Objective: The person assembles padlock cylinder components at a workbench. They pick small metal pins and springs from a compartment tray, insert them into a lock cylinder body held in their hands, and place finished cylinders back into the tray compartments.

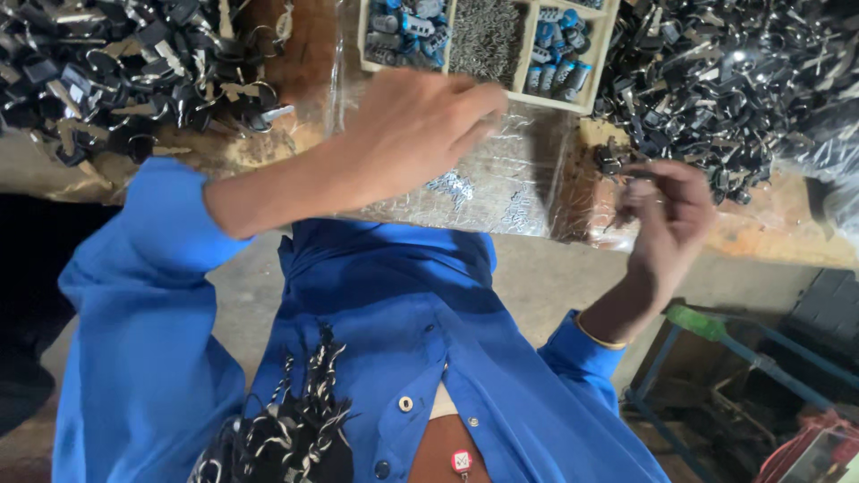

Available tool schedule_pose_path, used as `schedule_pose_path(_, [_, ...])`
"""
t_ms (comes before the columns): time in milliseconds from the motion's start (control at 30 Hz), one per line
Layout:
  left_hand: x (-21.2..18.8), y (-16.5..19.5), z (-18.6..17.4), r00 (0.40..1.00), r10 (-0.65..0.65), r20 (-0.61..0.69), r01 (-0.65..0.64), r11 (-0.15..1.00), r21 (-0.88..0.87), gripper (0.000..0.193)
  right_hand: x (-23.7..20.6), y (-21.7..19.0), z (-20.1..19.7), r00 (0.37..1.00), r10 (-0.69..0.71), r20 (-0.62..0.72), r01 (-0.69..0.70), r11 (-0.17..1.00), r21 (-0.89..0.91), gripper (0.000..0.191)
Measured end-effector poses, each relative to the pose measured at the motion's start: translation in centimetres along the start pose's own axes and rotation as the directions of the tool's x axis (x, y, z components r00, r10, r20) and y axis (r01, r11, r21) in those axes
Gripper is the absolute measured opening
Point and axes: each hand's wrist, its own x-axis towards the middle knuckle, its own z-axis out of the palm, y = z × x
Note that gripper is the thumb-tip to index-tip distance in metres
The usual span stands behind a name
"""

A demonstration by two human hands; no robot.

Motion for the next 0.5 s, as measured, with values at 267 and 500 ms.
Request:
schedule_pose_path(267, [9.3,-1.5,8.7,0.983,0.160,-0.090,-0.140,0.970,0.201,0.010,1.1,0.5,7.0,0.983,-0.077,0.167,0.098,0.988,-0.121,0.029])
schedule_pose_path(500, [13.6,-2.2,13.4,0.987,0.158,-0.014,-0.150,0.961,0.232,0.015,2.8,0.8,6.6,0.891,-0.231,0.391,0.447,0.601,-0.662,0.051])
